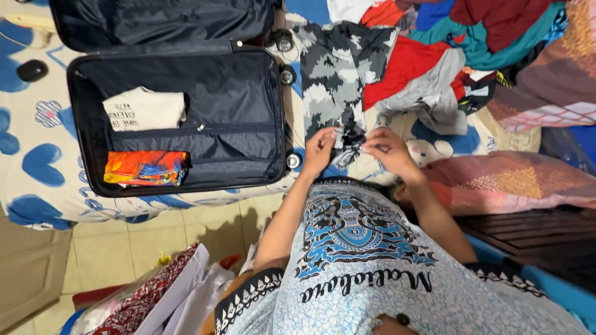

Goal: The person folds various items of clothing by hand and organizes them inside an open suitcase on a bed.

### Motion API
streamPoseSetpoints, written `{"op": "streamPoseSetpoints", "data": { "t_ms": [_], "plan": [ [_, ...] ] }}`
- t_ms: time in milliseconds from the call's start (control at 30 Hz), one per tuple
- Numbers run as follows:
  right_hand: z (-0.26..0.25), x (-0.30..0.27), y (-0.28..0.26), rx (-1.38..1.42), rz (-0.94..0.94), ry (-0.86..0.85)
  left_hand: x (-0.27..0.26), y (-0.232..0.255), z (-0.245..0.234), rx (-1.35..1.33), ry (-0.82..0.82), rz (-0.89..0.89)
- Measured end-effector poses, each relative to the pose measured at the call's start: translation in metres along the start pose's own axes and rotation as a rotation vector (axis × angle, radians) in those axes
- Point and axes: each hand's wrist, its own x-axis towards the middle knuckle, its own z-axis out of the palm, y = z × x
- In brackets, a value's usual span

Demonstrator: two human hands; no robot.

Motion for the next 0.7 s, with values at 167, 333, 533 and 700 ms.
{"op": "streamPoseSetpoints", "data": {
  "t_ms": [167, 333, 533, 700],
  "plan": [
    [0.001, 0.009, -0.019, 0.32, 0.15, 0.002, -0.003, 0.013, 0.005, 0.044, -0.036, 0.085],
    [0.009, 0.019, -0.033, 0.213, 0.102, 0.046, -0.003, 0.03, 0.017, 0.034, -0.101, 0.154],
    [0.009, 0.033, -0.066, 0.003, -0.226, 0.036, -0.008, 0.045, 0.022, 0.143, -0.107, 0.142],
    [0.01, 0.034, -0.062, -0.019, -0.092, 0.031, -0.004, 0.04, 0.025, 0.132, -0.115, 0.184]
  ]
}}
